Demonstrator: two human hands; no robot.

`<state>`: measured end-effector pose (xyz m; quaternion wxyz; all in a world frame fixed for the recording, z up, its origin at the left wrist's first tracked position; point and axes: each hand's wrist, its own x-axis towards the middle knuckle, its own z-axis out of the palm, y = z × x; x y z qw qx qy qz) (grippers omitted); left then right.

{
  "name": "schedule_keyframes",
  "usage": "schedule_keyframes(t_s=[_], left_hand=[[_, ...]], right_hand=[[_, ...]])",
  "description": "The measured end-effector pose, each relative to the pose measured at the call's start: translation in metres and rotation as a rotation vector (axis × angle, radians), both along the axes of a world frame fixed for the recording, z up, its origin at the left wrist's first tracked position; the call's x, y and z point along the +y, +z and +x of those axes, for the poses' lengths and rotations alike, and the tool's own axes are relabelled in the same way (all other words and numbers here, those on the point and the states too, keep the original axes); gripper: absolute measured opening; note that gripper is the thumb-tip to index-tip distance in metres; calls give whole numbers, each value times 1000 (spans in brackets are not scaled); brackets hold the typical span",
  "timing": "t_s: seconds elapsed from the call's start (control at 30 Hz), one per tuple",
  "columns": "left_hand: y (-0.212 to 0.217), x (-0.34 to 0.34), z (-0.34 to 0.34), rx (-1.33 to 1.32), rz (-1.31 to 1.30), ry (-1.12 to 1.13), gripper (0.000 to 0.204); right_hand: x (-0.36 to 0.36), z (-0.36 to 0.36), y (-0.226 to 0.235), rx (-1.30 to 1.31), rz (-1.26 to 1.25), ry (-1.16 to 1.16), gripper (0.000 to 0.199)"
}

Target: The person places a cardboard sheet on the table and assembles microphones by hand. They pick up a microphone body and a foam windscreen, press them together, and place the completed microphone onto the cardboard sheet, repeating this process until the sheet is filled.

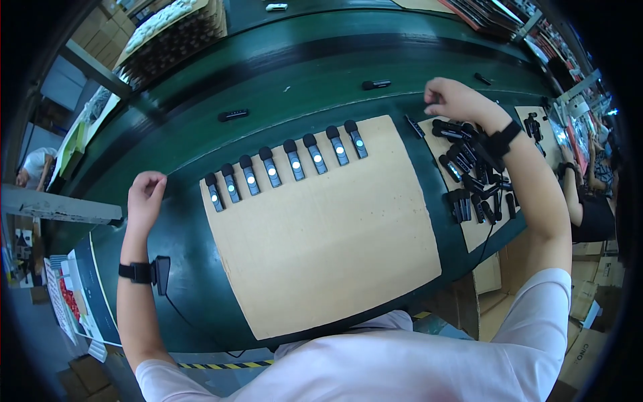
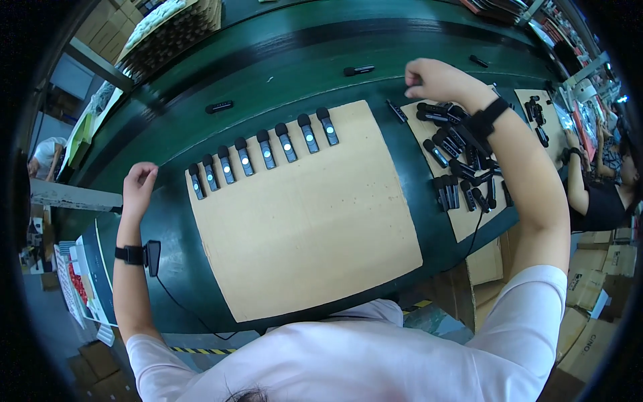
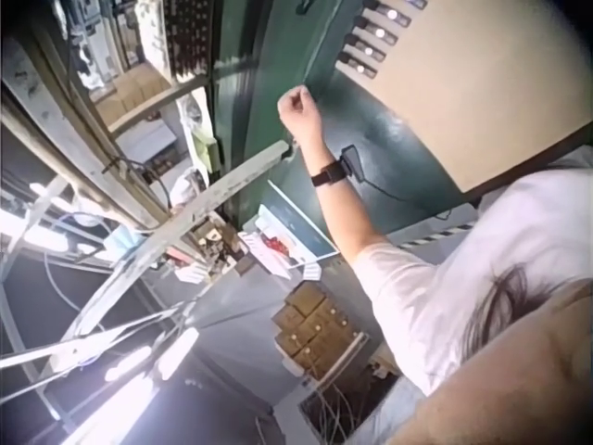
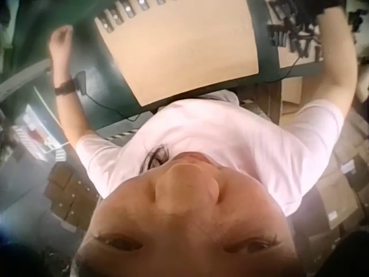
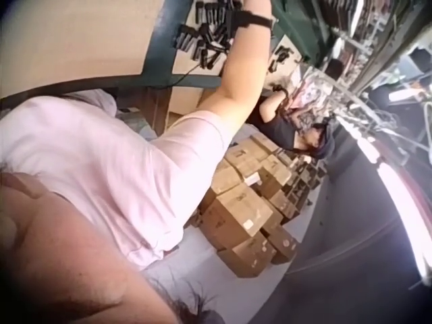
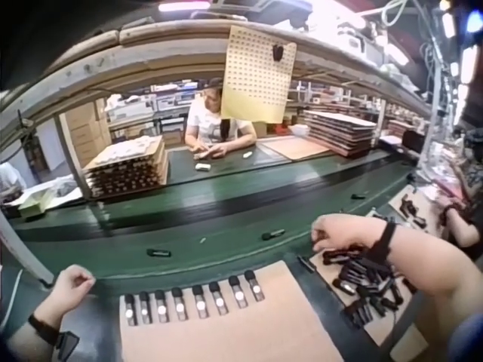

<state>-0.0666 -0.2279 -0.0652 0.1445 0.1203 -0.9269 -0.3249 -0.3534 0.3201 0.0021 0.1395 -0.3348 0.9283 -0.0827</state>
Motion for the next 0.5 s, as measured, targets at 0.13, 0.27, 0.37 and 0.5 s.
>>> schedule_keyframes(t_s=[0.13,0.27,0.37,0.5], left_hand=[[17,-3,-31,-72,-121,43,12],[20,1,-68,-131,-247,-4,16],[19,18,-94,-175,-204,-22,20],[13,20,-114,-189,-193,-107,25]], right_hand=[[-48,-32,-20,165,-80,194,23],[-88,-50,-38,240,-35,300,24],[-102,-52,-45,171,38,259,24],[-109,-40,-29,46,40,138,24]])
